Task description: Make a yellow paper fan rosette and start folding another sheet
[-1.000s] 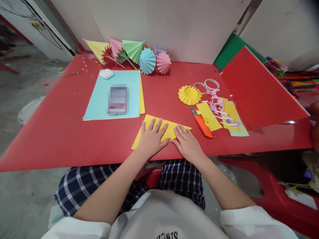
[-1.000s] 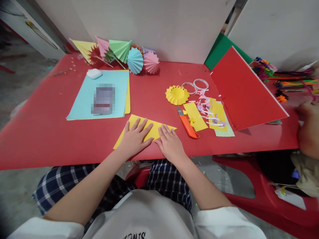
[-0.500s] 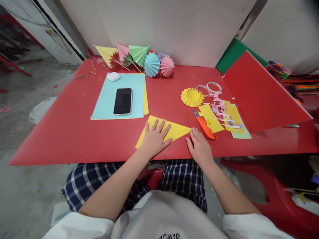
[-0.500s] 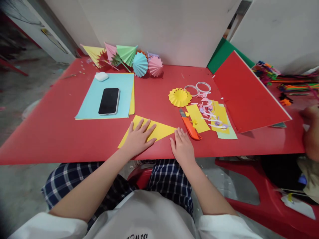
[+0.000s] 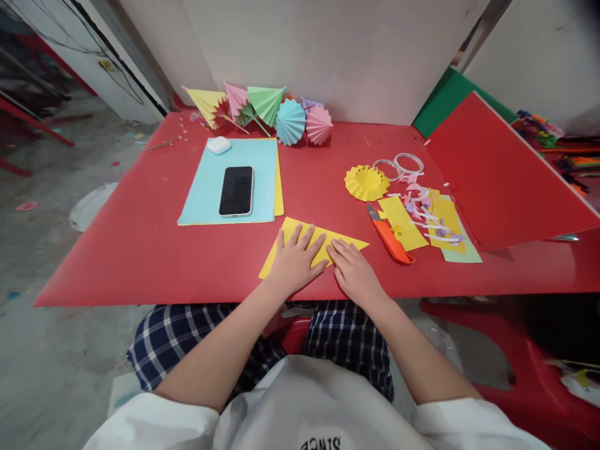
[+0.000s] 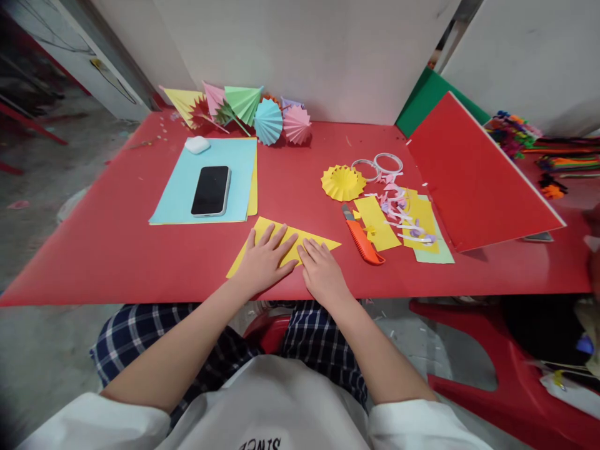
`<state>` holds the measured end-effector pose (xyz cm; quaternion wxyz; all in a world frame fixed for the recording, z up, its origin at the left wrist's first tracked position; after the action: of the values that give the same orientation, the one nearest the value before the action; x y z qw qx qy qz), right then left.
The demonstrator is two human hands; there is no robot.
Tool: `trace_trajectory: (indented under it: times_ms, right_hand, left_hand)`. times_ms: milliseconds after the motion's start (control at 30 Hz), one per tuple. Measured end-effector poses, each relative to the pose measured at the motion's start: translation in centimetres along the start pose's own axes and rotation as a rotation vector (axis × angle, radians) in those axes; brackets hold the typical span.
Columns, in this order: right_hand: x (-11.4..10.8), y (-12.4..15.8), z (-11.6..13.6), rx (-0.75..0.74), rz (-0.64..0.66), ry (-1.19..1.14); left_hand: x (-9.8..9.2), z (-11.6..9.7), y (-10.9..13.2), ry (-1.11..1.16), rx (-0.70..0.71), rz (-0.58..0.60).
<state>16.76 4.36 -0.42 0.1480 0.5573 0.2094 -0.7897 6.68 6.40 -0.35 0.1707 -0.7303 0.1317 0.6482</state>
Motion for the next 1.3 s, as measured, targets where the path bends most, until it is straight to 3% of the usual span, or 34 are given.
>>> trace_trajectory:
  times_ms: [267,500,667,867,1167,1300]
  right_hand:
    - [-0.9,3.1,0.2,-0.024,-0.042,0.047]
    - [-1.2,2.8,0.7,-0.031,0.002,0.128]
    - [-1.5,2.8,0.9,-0.044,-0.022,0.147]
    - [-1.7,2.4,0.7,-0.064,-0.051,0.108]
    - [-2.7,2.0,0.2,-0.04,-0.073,0.041]
    - [-3.1,2.0,-1.7,0.013,-0.113,0.082]
  left_hand:
    - [-0.2,-0.1,0.0,0.01,-0.007,0.012]
    - [-0.7,-0.3,-0.3,0.002,-0.018,0.03]
    - [-1.7,-1.7,-1.5,-0.062,-0.088,-0.07]
    - [-0.8,-2.7,-1.8,-0.045,-0.205,-0.142]
    - [-0.7,-2.7,-1.4,-0.042,-0.208,-0.17]
    - [-0.6,-2.8,-1.4,-0.035,-0.209,-0.163]
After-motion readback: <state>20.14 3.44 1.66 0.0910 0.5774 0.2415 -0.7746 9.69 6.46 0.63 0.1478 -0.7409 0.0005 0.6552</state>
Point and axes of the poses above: each hand's wrist, its own y-axis away from the middle knuckle, its own x-axis out of the palm, z = x × y, the point moved 8 cm from there along -y, towards the middle knuckle, and after that the axes turned 2 degrees about -y, right-handed, at the moved point
